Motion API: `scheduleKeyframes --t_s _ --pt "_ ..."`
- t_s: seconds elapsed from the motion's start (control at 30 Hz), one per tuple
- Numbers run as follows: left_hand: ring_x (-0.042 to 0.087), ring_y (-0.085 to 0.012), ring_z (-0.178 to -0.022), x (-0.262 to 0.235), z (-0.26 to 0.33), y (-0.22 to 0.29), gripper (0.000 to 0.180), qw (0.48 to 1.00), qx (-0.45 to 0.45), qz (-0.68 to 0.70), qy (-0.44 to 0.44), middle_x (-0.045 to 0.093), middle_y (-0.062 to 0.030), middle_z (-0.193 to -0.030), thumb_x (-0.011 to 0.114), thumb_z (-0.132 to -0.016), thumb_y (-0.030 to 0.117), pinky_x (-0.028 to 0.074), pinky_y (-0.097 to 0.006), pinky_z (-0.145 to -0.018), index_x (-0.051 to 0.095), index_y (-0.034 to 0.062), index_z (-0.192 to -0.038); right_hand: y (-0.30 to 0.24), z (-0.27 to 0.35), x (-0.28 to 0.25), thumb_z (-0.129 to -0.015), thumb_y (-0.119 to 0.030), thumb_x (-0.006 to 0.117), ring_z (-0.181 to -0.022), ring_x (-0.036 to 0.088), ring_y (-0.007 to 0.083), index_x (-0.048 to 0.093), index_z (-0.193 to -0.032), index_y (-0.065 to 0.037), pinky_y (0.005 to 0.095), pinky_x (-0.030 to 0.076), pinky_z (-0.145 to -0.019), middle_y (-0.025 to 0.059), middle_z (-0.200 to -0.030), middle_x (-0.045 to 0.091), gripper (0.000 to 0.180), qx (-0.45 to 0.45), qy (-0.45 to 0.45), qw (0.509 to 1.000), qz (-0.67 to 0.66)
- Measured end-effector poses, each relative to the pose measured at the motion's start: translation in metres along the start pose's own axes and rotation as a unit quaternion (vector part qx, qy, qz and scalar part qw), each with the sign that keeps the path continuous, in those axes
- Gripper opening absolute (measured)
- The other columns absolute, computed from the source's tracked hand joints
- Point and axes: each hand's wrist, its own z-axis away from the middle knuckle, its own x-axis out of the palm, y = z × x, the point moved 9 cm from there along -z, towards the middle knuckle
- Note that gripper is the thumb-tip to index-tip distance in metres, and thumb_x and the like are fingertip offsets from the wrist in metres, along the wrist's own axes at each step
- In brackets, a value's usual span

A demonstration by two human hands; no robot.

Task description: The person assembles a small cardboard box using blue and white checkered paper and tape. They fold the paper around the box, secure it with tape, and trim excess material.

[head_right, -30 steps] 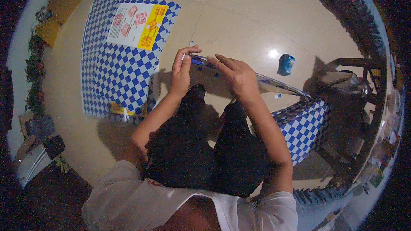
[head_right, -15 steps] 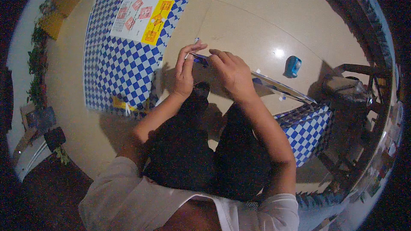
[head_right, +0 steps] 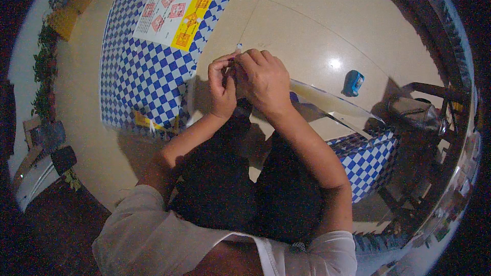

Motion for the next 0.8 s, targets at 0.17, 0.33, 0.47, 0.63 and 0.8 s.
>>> scheduleKeyframes --t_s 0.17,0.33,0.47,0.63,0.8 --pt "0.055 -0.0272 -0.123 -0.005 0.005 -0.001 0.031 1.0 -0.02 -0.017 0.002 0.054 -0.0185 -0.13 0.045 -0.092 -0.01 0.047 -0.037 -0.103 0.047 0.0002 -0.122 0.001 -0.002 0.001 -0.079 -0.01 0.073 -0.083 0.065 0.0298 0.067 -0.092 -0.009 0.0404 0.053 -0.069 0.0071 -0.089 0.067 0.014 0.015 -0.01 1.0 -0.008" --pt "0.06 -0.0234 -0.115 -0.007 0.007 -0.008 0.029 0.998 -0.051 -0.017 0.02 0.057 -0.0169 -0.128 0.049 -0.093 -0.009 0.049 -0.034 -0.099 0.048 -0.0001 -0.121 0.004 -0.002 0.002 -0.078 -0.01 0.074 -0.087 0.065 0.0315 0.066 -0.094 -0.008 0.0408 0.052 -0.073 0.0087 -0.094 0.067 0.018 0.024 -0.035 0.999 -0.023" --pt "0.06 -0.0225 -0.116 0.0 0.0 -0.002 0.021 0.999 -0.044 0.025 0.016 0.061 -0.0162 -0.124 0.049 -0.098 -0.005 0.047 -0.034 -0.101 0.048 0.0007 -0.118 0.009 0.007 -0.02 -0.078 -0.01 0.073 -0.096 0.063 0.0323 0.064 -0.099 -0.009 0.0423 0.05 -0.081 0.009 -0.104 0.066 0.022 0.019 -0.006 0.999 -0.031" --pt "0.06 -0.0231 -0.119 -0.002 0.001 -0.005 0.016 0.998 -0.063 0.029 0.011 0.063 -0.0178 -0.123 0.049 -0.101 0.001 0.046 -0.034 -0.103 0.047 0.0006 -0.117 0.018 0.026 -0.021 -0.082 -0.012 0.068 -0.105 0.06 0.0313 0.064 -0.107 -0.012 0.0435 0.048 -0.088 0.0068 -0.113 0.064 0.025 -0.027 -0.031 0.999 0.011" --pt "0.06 -0.0237 -0.119 -0.001 -0.001 -0.002 0.019 0.998 -0.061 0.024 -0.006 0.061 -0.0196 -0.126 0.048 -0.102 0.002 0.045 -0.035 -0.104 0.046 -0.0003 -0.12 0.018 0.029 -0.015 -0.079 -0.014 0.067 -0.107 0.062 0.0289 0.066 -0.107 -0.013 0.0425 0.048 -0.089 0.0056 -0.115 0.064 0.028 -0.022 -0.054 0.998 0.023"
